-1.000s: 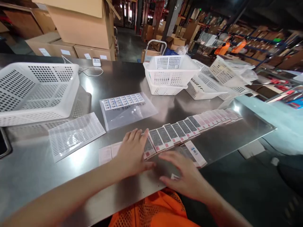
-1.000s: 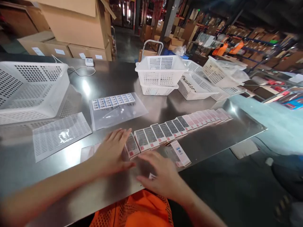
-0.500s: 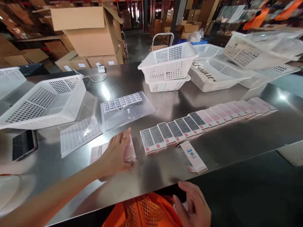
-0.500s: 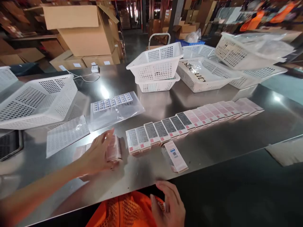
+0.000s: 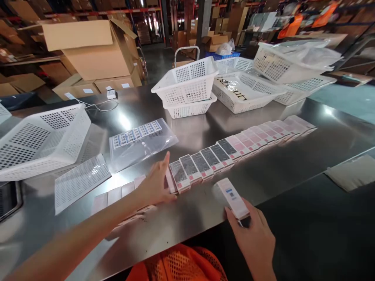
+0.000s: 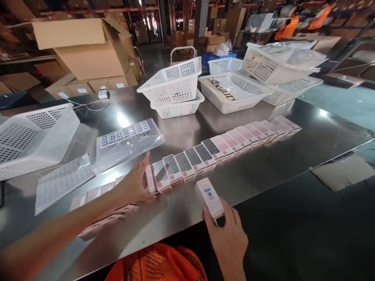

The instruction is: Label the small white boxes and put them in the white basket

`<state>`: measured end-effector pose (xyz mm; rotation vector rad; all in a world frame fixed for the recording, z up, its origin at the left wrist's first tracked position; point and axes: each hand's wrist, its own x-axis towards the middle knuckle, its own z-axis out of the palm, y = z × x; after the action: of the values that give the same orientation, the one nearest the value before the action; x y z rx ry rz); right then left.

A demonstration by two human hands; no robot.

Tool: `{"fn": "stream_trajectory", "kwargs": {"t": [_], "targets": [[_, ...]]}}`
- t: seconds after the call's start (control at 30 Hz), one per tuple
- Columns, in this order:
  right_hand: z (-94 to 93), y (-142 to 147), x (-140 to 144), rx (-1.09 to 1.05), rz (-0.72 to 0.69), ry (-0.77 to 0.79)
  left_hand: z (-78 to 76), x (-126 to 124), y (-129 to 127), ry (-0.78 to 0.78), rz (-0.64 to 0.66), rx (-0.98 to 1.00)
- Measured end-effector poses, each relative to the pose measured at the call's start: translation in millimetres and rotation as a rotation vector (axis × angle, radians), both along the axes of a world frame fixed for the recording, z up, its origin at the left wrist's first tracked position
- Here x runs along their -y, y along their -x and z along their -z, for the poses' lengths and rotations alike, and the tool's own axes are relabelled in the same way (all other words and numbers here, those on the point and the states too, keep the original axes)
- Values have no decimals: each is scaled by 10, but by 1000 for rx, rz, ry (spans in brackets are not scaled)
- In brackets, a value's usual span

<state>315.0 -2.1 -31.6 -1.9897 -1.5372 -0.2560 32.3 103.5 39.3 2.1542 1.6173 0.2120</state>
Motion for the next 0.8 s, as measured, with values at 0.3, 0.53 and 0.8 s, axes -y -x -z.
{"fn": "stream_trajectory", "kwargs": {"t": [0.3,0.53,0.8], "targets": [[53,-191,-105,-62,86,-38,-78,143,182,-109,-1,-81],[48,-158,-77,-147,94,66,-21,-219,-452,-31,79,-68],[70,-211,-67,-210,72,77,109,192,123,-185,-15,-180]]}}
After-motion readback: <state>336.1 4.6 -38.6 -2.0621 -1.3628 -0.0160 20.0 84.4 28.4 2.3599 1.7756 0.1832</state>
